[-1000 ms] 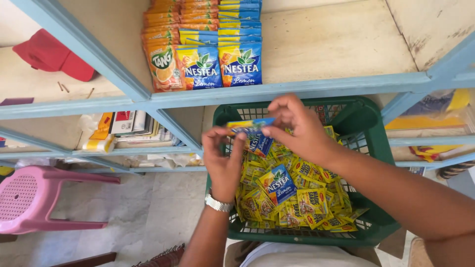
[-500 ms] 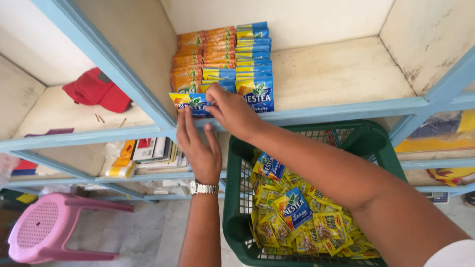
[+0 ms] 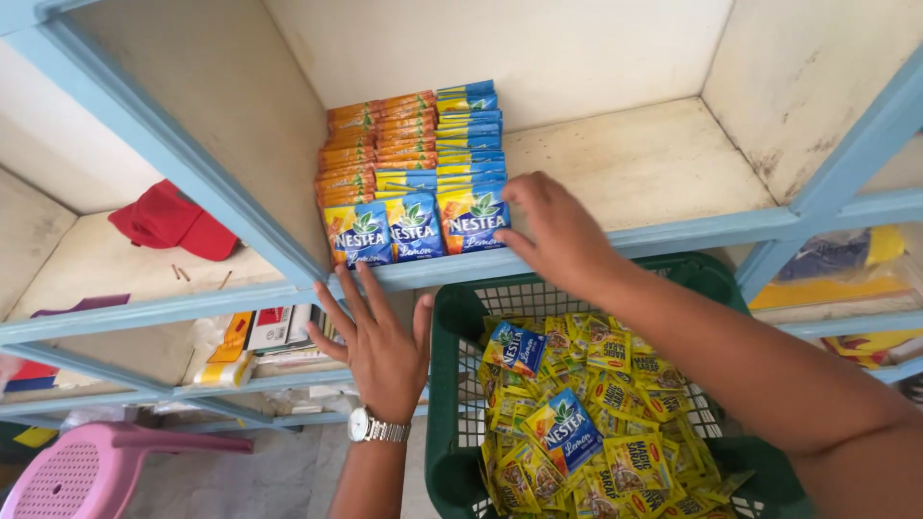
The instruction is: Organize and stock various drink and seasoning packets from a basket onto a retail shelf.
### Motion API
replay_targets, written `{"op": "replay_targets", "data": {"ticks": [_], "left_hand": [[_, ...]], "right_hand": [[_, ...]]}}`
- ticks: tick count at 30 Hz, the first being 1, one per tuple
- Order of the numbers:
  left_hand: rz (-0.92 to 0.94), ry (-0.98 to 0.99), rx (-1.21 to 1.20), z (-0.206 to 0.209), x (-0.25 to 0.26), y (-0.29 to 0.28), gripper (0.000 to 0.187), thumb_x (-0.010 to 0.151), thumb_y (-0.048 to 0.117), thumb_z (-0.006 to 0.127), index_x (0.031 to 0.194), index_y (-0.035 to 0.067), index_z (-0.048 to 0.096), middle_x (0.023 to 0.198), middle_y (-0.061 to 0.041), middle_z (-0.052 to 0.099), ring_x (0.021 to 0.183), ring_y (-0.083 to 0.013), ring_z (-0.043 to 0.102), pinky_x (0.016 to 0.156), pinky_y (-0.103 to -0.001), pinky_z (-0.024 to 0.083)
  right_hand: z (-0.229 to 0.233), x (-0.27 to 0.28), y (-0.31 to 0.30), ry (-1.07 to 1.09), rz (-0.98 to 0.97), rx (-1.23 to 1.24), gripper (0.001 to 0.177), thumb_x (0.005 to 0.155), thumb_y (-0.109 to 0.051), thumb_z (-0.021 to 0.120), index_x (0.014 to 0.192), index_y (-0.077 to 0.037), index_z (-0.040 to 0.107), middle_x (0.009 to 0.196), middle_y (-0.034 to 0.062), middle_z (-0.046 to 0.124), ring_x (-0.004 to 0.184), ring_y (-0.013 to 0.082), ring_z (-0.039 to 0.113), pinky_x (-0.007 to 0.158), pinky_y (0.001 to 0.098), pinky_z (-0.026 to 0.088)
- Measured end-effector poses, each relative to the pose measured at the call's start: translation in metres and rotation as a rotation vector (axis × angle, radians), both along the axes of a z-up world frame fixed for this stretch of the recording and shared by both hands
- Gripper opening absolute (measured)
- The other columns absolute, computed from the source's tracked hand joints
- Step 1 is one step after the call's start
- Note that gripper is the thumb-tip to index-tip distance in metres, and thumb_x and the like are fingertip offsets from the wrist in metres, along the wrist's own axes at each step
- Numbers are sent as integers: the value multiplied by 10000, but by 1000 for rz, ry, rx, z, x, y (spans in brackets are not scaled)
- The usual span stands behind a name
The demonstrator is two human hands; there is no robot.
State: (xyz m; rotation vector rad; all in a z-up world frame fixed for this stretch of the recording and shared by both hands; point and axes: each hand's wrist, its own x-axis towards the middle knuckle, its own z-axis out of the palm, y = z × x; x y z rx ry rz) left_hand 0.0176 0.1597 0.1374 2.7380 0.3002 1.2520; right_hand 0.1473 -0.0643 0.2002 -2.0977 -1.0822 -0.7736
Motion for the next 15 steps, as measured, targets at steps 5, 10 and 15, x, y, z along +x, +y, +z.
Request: {"op": "replay_targets", "data": {"ticks": [5,10,15], "left_hand": [[48,42,110,18,4,-8,827,971,614,555,1473,-40,487,1531,-229,464,1485,-466,283,1140,-700,72],[97,134,57,22,14,-2,730,985,623,579,1364,-1,589,1433,-121,586,1440,-340,399,1154,-708,106],[-22,-26,-16,29,7,-21,783,949,579,638,1435,-25,522,1396,-199,517,1384,-378,389,1094,-682,133]], "right_hand": [[3,23,-13,562,-25,-34,400,783,-316,856,965,-53,615,809,102,711,745,242,713,670,370,557],[-1,28,4,524,31,-104,294,783,-292,845,822,-54,677,750,106,732,681,229,716,635,359,548],[-4,18,8,478,12,-31,295,834,-293,819,776,-44,672,694,99,709,608,236,688,582,371,521]]}}
